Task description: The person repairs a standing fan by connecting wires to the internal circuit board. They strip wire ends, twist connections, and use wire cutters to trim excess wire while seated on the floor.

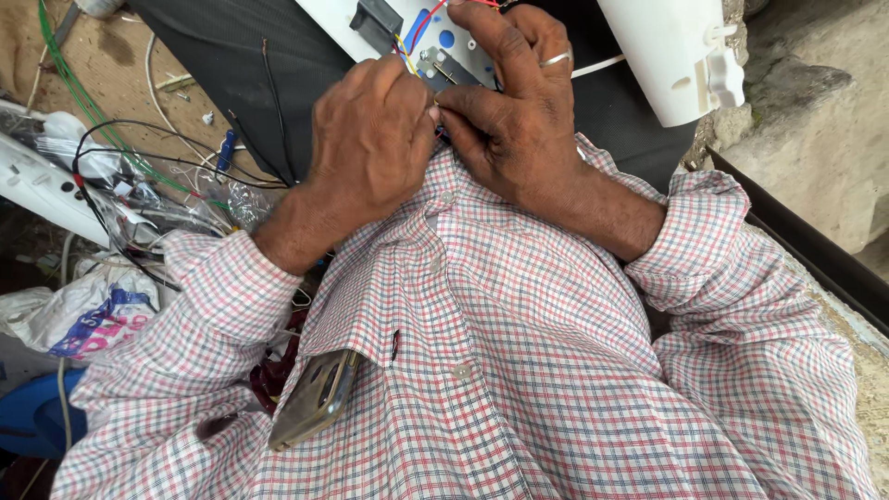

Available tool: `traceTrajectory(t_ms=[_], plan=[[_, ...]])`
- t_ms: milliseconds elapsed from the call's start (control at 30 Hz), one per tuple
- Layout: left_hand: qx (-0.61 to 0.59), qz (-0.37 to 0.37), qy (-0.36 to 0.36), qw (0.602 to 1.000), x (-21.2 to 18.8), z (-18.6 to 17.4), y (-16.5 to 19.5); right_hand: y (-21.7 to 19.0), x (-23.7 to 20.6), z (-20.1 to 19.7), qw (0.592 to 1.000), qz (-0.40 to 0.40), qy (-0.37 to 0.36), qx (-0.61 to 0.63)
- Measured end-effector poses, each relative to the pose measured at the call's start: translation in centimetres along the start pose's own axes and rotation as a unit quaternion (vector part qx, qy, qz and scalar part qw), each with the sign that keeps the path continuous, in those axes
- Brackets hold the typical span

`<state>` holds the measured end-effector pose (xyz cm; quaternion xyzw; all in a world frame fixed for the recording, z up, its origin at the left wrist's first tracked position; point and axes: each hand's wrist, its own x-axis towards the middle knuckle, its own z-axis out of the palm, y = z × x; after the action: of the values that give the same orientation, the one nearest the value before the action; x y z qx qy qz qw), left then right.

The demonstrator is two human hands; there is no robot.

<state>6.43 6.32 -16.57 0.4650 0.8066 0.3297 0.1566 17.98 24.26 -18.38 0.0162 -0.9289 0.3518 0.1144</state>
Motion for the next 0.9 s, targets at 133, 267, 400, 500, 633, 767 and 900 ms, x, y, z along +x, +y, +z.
traceTrajectory(t_ms=[133,267,400,500,633,767,900], plan=[[-0.085,-0.145,-0.022,0.986,-0.6,1.7,0.5,-0.1,0.1,0.0,1.000,-0.002,-0.009,0.020],[-0.157,-0.153,-0.039,0.975,-0.5,0.3,0.1,0.0,0.3,0.1,1.000,-0.013,-0.011,0.013],[0.055,0.084,0.015,0.995,-0.4,-2.5,-0.3,0.3,0.5,0.2,1.000,-0.012,0.006,0.018],[0.234,0.246,0.001,0.941,0.4,-2.6,-0.6,0.4,0.4,0.1,1.000,0.002,-0.011,0.025],[0.264,0.303,0.040,0.915,1.2,-2.2,-1.4,0.3,0.0,0.1,0.999,0.013,-0.010,0.048],[0.183,0.246,-0.001,0.952,1.0,-1.9,-1.4,0.4,-0.1,0.1,0.999,0.015,-0.012,0.047],[-0.001,0.000,0.040,0.999,0.8,0.1,0.5,0.4,-0.1,0.1,0.999,0.011,-0.011,0.029]])
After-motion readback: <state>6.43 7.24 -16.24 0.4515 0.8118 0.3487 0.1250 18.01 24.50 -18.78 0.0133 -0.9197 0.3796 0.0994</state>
